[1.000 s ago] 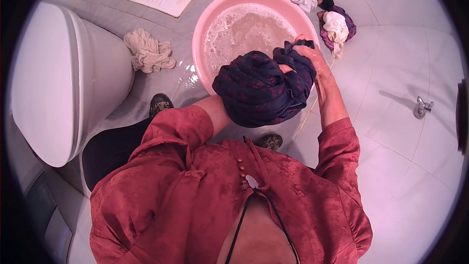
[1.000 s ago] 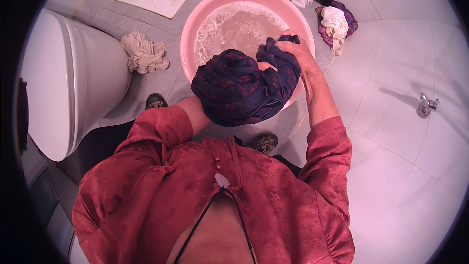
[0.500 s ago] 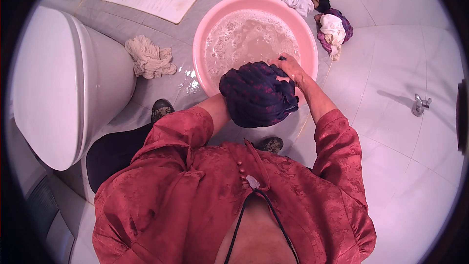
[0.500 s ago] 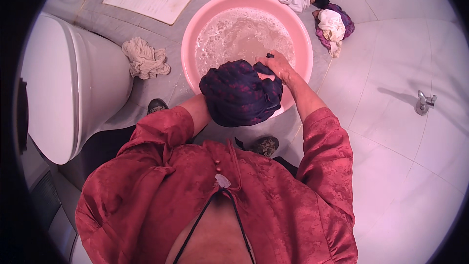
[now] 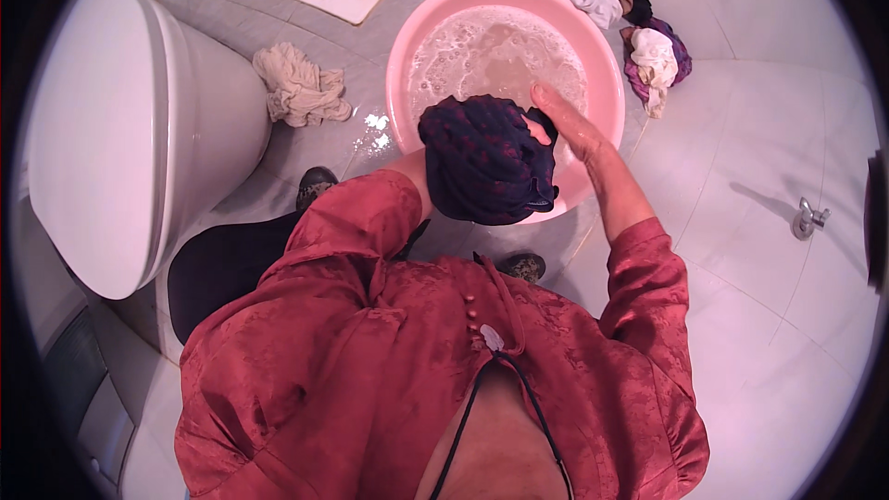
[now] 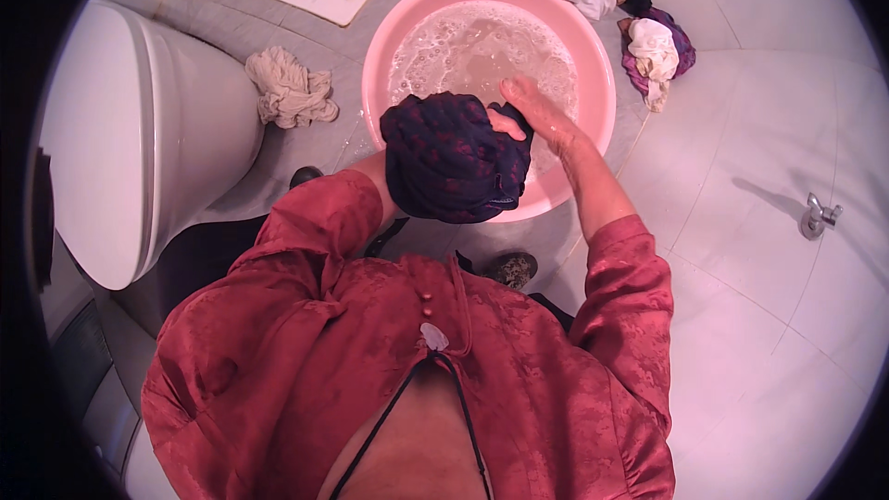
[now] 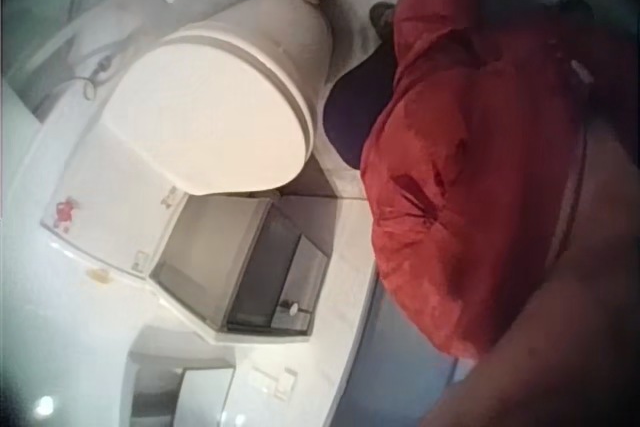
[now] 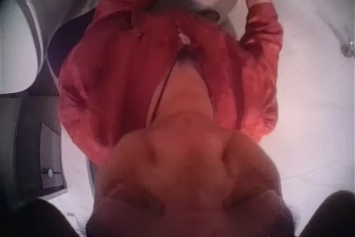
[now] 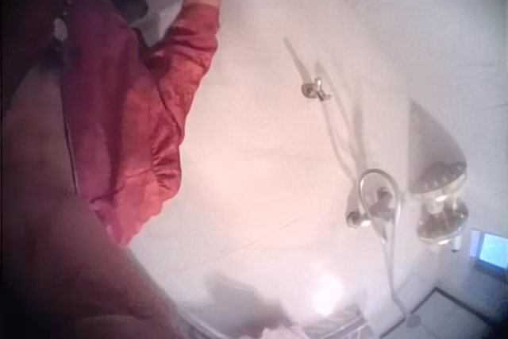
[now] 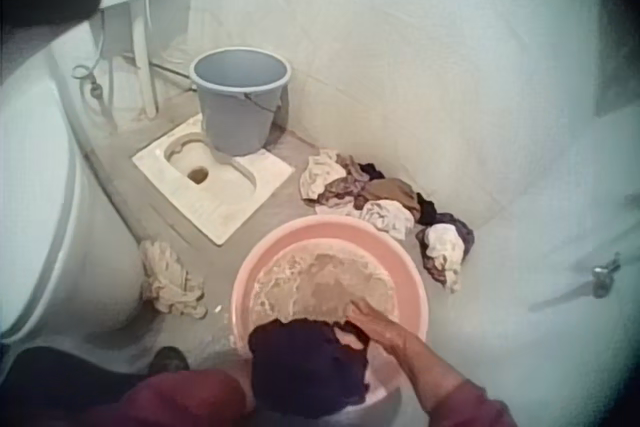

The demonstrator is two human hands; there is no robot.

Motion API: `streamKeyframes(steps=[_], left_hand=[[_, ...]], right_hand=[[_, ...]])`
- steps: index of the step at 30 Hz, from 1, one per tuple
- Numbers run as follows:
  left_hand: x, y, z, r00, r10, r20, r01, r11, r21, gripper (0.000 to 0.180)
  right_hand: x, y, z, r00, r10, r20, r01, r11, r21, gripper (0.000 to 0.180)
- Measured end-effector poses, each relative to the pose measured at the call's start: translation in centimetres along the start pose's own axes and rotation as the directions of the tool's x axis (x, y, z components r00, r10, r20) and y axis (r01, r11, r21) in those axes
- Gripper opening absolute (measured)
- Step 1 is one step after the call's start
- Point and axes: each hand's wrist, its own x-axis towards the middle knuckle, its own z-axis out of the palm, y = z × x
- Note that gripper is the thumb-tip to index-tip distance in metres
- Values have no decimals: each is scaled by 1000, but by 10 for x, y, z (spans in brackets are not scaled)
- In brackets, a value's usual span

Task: The person pours water from a blue bucket into a pink basin, then washes several pieces of clothing by hand. They scrub, rinse, and wring out each item before placing it aside.

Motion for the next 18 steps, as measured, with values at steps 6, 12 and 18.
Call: streamKeyframes(steps=[6,12,18], left_hand=[[22,15,-1,991,66,-113,-52,992,118,21],[58,15,8,957,110,-267,-20,948,319,20],[76,10,-11,936,140,-322,31,881,471,20]], right_hand=[[-38,-104,72,925,-165,341,314,837,-447,91],[-29,-104,87,930,-115,348,363,418,-832,71],[-67,-88,68,868,-267,418,491,580,-650,39]])
